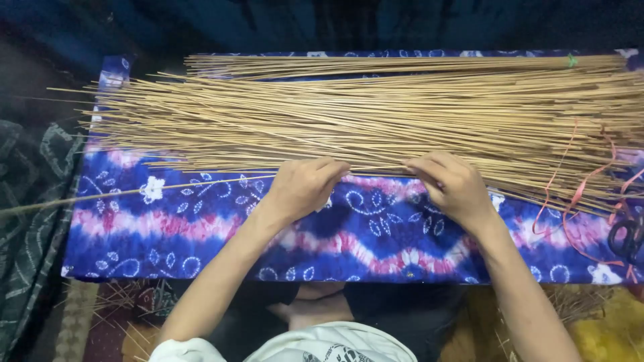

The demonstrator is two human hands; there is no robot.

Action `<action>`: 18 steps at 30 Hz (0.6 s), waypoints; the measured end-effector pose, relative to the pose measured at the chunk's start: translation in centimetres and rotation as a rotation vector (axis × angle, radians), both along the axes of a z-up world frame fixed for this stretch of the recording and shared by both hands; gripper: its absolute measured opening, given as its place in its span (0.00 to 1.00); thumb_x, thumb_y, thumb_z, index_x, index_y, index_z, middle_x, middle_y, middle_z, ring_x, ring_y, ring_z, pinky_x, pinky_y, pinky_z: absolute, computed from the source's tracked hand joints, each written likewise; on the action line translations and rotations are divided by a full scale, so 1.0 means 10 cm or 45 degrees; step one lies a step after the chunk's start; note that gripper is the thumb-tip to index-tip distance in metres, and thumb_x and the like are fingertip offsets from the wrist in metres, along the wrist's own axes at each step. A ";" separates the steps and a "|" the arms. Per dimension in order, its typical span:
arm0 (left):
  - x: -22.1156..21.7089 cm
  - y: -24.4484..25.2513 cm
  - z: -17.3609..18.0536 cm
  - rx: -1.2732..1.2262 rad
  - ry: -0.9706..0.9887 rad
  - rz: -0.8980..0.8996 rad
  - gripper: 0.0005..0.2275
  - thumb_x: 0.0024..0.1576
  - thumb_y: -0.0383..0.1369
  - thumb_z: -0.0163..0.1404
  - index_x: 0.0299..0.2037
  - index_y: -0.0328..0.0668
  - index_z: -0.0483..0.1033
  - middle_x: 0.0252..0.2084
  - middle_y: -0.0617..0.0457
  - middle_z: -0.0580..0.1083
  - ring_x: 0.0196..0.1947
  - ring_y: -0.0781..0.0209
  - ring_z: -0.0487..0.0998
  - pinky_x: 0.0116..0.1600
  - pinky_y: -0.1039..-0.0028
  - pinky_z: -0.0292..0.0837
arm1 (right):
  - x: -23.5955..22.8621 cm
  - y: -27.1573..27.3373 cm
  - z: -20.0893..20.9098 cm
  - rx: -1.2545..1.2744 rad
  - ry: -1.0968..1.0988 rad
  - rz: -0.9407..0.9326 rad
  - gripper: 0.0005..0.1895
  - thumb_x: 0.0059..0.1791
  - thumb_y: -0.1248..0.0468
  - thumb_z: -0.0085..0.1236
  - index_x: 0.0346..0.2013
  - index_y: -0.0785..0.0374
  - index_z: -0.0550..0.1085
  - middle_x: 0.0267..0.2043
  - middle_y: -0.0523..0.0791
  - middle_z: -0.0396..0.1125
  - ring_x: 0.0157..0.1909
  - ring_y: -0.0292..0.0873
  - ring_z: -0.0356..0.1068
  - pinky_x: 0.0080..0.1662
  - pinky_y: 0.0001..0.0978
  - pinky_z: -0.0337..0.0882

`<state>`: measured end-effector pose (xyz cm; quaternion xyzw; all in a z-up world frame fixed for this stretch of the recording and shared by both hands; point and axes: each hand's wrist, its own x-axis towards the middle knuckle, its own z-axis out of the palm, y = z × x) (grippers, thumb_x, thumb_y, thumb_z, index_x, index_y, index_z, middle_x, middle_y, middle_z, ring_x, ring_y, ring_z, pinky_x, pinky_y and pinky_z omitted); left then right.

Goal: Weaving thin wooden sticks into a mat or screen using a manual guide setup on a patterned cloth.

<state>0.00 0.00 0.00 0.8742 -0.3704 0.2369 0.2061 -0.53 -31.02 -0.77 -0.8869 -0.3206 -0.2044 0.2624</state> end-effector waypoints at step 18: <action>-0.44 -0.14 -0.20 0.027 0.322 -0.138 0.10 0.58 0.28 0.49 0.48 0.53 0.75 0.31 0.57 0.76 0.30 0.49 0.82 0.31 0.59 0.77 | -0.42 0.13 -0.10 0.219 0.472 0.029 0.08 0.51 0.69 0.59 0.43 0.57 0.82 0.32 0.50 0.78 0.33 0.55 0.78 0.40 0.46 0.75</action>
